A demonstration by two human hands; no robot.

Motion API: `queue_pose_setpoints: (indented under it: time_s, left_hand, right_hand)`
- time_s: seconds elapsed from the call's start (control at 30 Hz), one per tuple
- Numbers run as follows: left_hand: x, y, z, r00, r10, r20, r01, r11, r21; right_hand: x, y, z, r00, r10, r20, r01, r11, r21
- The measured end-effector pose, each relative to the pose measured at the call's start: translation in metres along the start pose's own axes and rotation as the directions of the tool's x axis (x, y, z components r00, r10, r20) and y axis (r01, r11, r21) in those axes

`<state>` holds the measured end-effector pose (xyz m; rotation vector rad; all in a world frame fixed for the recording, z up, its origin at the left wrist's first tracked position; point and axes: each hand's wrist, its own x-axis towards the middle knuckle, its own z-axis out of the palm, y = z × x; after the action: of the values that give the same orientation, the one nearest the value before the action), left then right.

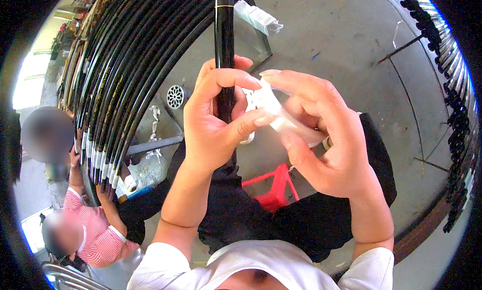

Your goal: The person applies white labels to long black rods, wrapping the labels around the rods by hand and then placing each finished rod onto a stack on a table.

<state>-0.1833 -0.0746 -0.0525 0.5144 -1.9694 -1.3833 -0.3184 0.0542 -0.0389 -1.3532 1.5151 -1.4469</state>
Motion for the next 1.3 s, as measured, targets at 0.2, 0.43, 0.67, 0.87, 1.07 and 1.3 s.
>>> queue_pose_setpoints:
  time_s: [0.2,0.43,0.67,0.87,1.07,1.3]
  left_hand:
    - [-0.006,-0.009,0.003,0.998,-0.054,0.035,0.058,0.991,-0.117]
    - [-0.005,-0.010,0.006,0.996,0.063,0.064,-0.063,0.998,-0.005]
    - [-0.022,-0.006,0.021,0.998,0.025,-0.064,-0.036,0.985,-0.169]
    - [-0.031,-0.007,0.029,0.976,-0.207,0.069,0.215,0.965,-0.150]
    - [-0.030,-0.010,0.037,1.000,0.028,0.009,-0.030,0.977,0.211]
    - [-0.030,-0.007,0.041,0.983,0.180,0.044,-0.179,0.866,0.466]
  right_hand:
    - [0.000,-0.001,-0.004,0.999,-0.027,0.027,0.029,0.994,-0.104]
    - [0.000,-0.008,-0.009,0.997,0.068,0.030,-0.063,0.987,-0.150]
    - [0.005,0.006,-0.013,0.986,0.133,-0.101,-0.157,0.946,-0.285]
    - [0.006,-0.004,-0.017,0.969,0.142,-0.201,-0.153,0.987,-0.044]
    - [0.010,0.002,-0.013,0.981,0.119,-0.150,-0.129,0.990,-0.061]
    - [0.015,0.008,-0.011,0.974,0.115,-0.194,-0.131,0.989,-0.073]
